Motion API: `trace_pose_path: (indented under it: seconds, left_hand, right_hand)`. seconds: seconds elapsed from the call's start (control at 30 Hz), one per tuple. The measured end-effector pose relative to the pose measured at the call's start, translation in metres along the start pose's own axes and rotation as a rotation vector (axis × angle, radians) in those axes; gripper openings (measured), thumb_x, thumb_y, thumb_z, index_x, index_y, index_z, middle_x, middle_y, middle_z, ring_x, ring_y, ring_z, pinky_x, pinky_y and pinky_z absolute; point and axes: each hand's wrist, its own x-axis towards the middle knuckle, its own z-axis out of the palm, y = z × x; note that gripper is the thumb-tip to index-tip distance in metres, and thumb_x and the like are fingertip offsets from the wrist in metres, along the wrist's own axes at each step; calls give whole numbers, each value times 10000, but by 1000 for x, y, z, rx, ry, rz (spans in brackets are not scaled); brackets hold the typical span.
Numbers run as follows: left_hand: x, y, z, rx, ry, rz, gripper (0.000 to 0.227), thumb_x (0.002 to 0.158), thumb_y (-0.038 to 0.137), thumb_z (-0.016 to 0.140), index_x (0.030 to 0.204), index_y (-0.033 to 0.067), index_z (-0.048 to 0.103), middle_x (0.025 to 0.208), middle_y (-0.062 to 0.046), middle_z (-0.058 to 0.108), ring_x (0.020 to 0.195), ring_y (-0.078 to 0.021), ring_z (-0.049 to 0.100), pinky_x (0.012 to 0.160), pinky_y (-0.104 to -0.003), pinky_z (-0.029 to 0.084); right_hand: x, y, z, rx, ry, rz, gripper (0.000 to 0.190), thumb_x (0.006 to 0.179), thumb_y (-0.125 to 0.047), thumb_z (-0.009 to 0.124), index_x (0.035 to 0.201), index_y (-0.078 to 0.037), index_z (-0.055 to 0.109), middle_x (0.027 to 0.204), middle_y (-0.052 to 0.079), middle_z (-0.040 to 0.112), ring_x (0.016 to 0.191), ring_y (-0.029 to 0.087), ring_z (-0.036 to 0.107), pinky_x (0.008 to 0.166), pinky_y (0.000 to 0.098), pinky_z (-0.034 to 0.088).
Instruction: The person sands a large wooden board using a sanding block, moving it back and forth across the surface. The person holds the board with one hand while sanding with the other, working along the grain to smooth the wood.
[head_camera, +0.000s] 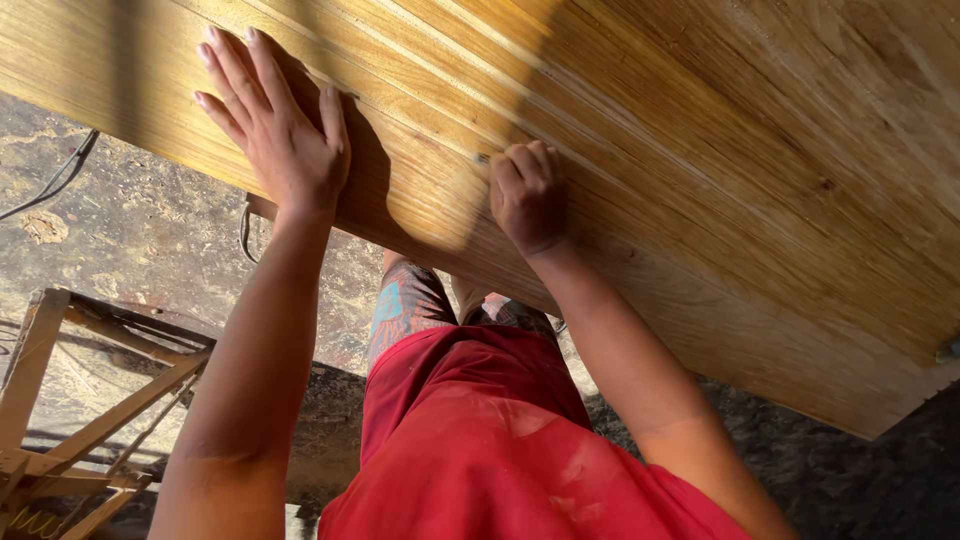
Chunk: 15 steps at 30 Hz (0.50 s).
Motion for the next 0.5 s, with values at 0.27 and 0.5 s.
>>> trace_pose_path:
  seconds: [0.27, 0.5]
  left_hand:
    - [-25, -3, 26, -159, 172, 357, 627, 1071, 347, 663, 1573, 84, 395, 1701, -237, 256, 1616, -413, 178, 1319, -616, 83]
    - [-22, -2, 28, -159, 193, 361, 607, 1065, 350, 716, 1528, 71, 438, 1676, -244, 289, 1585, -429, 196, 1287, -630, 98]
  right_hand:
    - [-82, 38, -72, -129, -39, 20, 38, 907, -14, 722, 916, -20, 687, 906, 96, 601, 856, 307, 594, 740, 445, 471]
    - [-100, 70, -97, -104, -25, 135, 62, 934, -20, 725, 981, -19, 684, 971, 109, 611, 923, 342, 587, 824, 466, 480]
